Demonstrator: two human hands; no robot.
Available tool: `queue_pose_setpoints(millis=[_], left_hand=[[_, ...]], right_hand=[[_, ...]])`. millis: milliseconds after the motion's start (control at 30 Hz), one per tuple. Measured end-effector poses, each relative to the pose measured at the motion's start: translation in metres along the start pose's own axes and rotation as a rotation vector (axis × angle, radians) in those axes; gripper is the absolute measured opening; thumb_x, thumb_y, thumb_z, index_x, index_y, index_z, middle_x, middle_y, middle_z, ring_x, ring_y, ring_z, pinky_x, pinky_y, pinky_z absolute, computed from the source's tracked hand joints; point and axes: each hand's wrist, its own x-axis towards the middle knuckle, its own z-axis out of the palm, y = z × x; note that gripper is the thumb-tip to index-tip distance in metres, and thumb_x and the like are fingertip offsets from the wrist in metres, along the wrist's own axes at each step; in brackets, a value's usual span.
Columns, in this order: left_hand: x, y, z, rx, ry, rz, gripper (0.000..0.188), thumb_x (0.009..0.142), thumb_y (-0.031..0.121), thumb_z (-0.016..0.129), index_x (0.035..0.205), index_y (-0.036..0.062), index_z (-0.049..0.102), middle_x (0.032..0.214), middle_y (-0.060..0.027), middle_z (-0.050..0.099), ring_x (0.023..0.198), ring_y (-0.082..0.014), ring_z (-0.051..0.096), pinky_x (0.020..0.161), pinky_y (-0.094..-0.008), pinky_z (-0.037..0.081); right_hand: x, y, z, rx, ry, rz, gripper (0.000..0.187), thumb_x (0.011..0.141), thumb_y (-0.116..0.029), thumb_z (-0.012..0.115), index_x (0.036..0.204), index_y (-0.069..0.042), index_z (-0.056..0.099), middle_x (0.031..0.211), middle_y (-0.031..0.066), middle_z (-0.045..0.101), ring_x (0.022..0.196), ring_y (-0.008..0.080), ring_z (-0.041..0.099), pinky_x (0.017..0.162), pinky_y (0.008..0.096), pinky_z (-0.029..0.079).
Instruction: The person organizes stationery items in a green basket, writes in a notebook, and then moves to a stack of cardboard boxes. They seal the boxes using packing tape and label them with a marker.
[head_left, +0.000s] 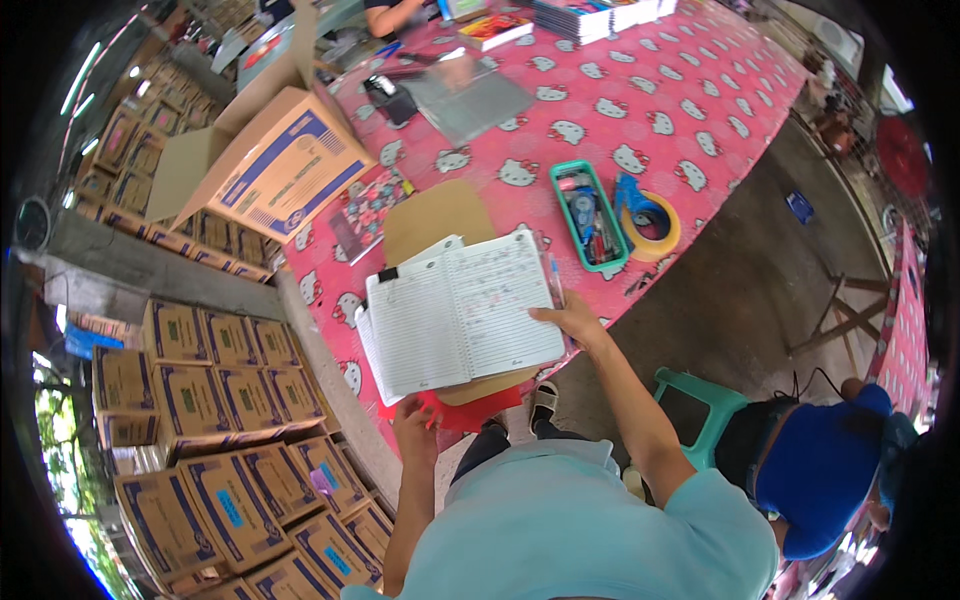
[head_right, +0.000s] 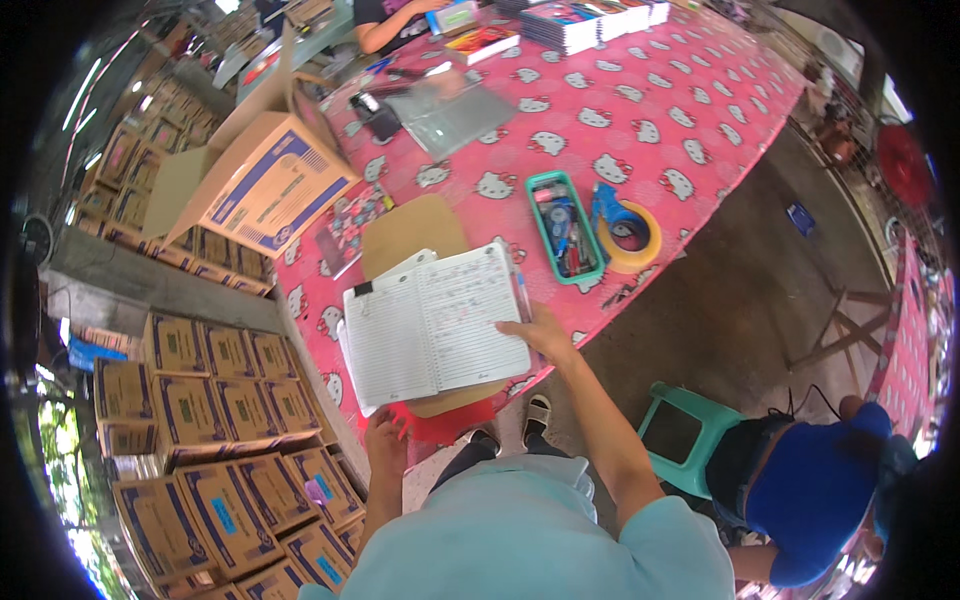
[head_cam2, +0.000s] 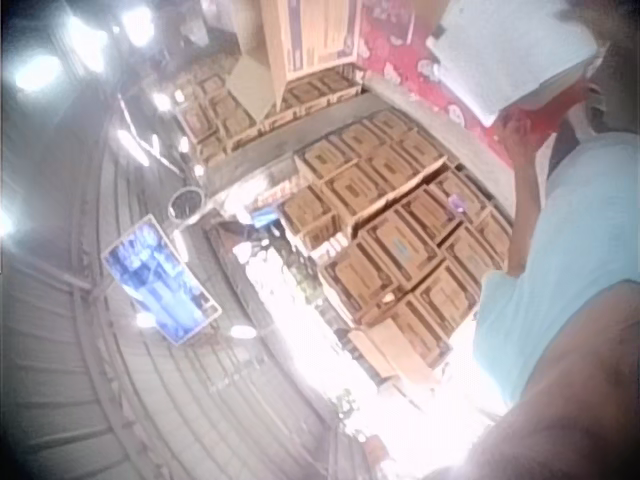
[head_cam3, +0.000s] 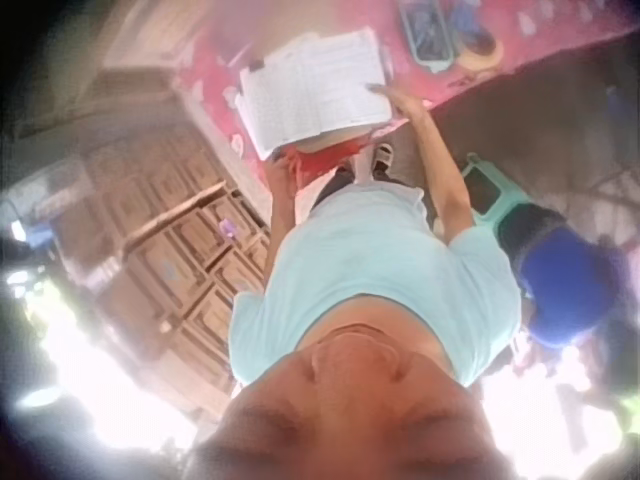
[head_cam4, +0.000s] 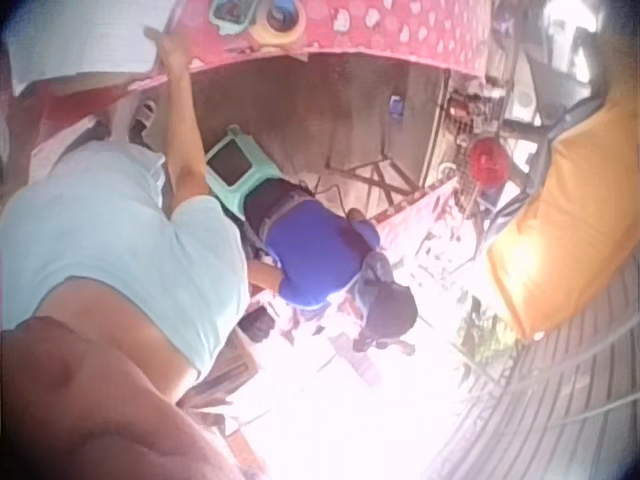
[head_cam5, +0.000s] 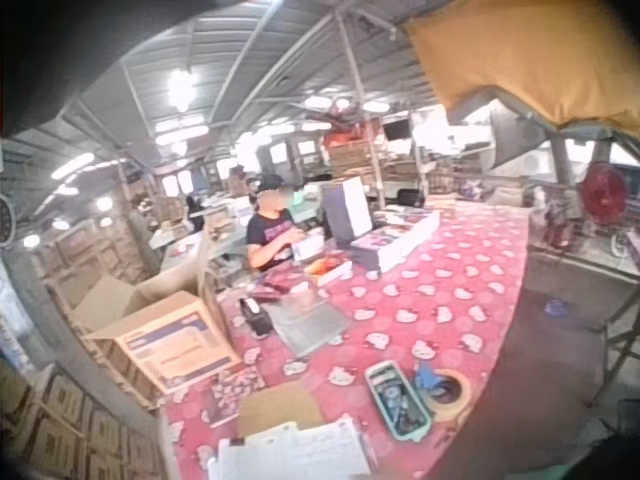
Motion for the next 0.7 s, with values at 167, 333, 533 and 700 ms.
queue_pose_setpoints(millis=[167,333,533,700], left_hand=[[0.027,-0.012,-0.006,-0.712,0.130,-0.194,0.028,0.085,0.025,0.060,0.098,0.0017,0.054,0.094,-0.0107,0.059,0.090,-0.0220,0.055,0.080,-0.0362,0.050],[0.040,-0.017,-0.025,-0.566,0.242,-0.288,0.031,0.081,0.031,0.069,0.094,0.0057,0.056,0.089,-0.0061,0.057,0.087,-0.0201,0.055,0.085,-0.0359,0.047],[0.036,0.012,-0.007,-0.824,0.191,-0.306,0.042,0.081,0.033,0.070,0.109,0.0098,0.048,0.093,-0.0054,0.055,0.089,-0.0198,0.055,0.075,-0.0354,0.048],[0.054,0.029,-0.018,-0.036,0.153,0.074,0.047,0.086,0.030,0.065,0.121,0.0066,0.044,0.109,-0.0052,0.055,0.094,-0.0169,0.056,0.079,-0.0340,0.051]], right_hand=[[-0.029,-0.029,-0.009,0.249,-0.044,0.041,0.048,0.081,-0.009,0.062,0.125,0.005,0.048,0.112,0.0140,0.060,0.098,0.0217,0.060,0.086,0.0338,0.047],[-0.094,-0.076,-0.040,0.272,0.203,-0.120,0.049,0.071,0.001,0.059,0.118,0.009,0.052,0.107,0.0152,0.062,0.091,0.0221,0.063,0.081,0.0335,0.050],[-0.182,-0.122,-0.068,0.263,0.456,-0.315,0.051,0.069,-0.001,0.062,0.118,0.011,0.051,0.105,0.0176,0.062,0.090,0.0228,0.063,0.082,0.0312,0.051],[-0.240,-0.154,-0.051,0.210,0.528,-0.476,0.046,0.074,0.000,0.058,0.118,0.011,0.049,0.104,0.0172,0.061,0.089,0.0200,0.062,0.081,0.0305,0.050]])
